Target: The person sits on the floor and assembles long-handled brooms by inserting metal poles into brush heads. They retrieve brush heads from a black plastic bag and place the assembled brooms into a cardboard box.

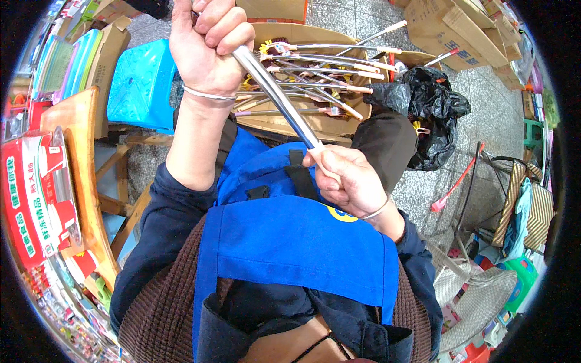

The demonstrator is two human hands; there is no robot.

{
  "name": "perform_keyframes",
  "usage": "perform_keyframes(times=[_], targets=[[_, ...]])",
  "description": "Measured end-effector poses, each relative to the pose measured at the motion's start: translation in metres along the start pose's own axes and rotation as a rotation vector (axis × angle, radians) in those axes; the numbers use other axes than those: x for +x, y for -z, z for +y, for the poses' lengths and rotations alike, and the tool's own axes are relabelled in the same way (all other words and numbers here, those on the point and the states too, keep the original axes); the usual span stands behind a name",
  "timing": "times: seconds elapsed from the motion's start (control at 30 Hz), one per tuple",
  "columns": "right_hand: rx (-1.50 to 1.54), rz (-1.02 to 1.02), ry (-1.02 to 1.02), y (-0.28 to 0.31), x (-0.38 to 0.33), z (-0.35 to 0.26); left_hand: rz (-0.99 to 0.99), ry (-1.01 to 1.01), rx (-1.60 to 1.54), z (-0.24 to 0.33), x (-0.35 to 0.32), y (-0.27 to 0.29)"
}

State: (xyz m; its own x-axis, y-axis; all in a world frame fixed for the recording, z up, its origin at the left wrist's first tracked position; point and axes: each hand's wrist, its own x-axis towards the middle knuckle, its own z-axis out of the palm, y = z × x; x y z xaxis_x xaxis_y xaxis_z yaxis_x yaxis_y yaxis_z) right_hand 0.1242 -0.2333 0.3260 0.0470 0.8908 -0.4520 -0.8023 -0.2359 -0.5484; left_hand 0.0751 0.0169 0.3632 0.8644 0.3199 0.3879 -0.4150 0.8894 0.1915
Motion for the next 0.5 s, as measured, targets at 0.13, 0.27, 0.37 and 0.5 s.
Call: perform_keyframes(times=[0.13, 0.27, 0.37, 0.5], targets=[[0.084, -0.119, -0.055, 0.005, 0.005, 0.007, -0.075, 0.015, -0.059, -0.004, 0.002, -0.008], [0.097, -0.217, -0.095, 0.012, 0.014, 0.014, -0.033, -0.055, -0.104, -0.005, 0.001, -0.014], [0.135, -0.226, -0.096, 0.017, 0.025, 0.02, -0.037, -0.014, -0.066, -0.002, 0.001, -0.007], [-0.108, 0.01, 0.048, 0.031, 0.039, 0.021, 0.038, -0.065, 0.117, -0.005, -0.007, 0.021]])
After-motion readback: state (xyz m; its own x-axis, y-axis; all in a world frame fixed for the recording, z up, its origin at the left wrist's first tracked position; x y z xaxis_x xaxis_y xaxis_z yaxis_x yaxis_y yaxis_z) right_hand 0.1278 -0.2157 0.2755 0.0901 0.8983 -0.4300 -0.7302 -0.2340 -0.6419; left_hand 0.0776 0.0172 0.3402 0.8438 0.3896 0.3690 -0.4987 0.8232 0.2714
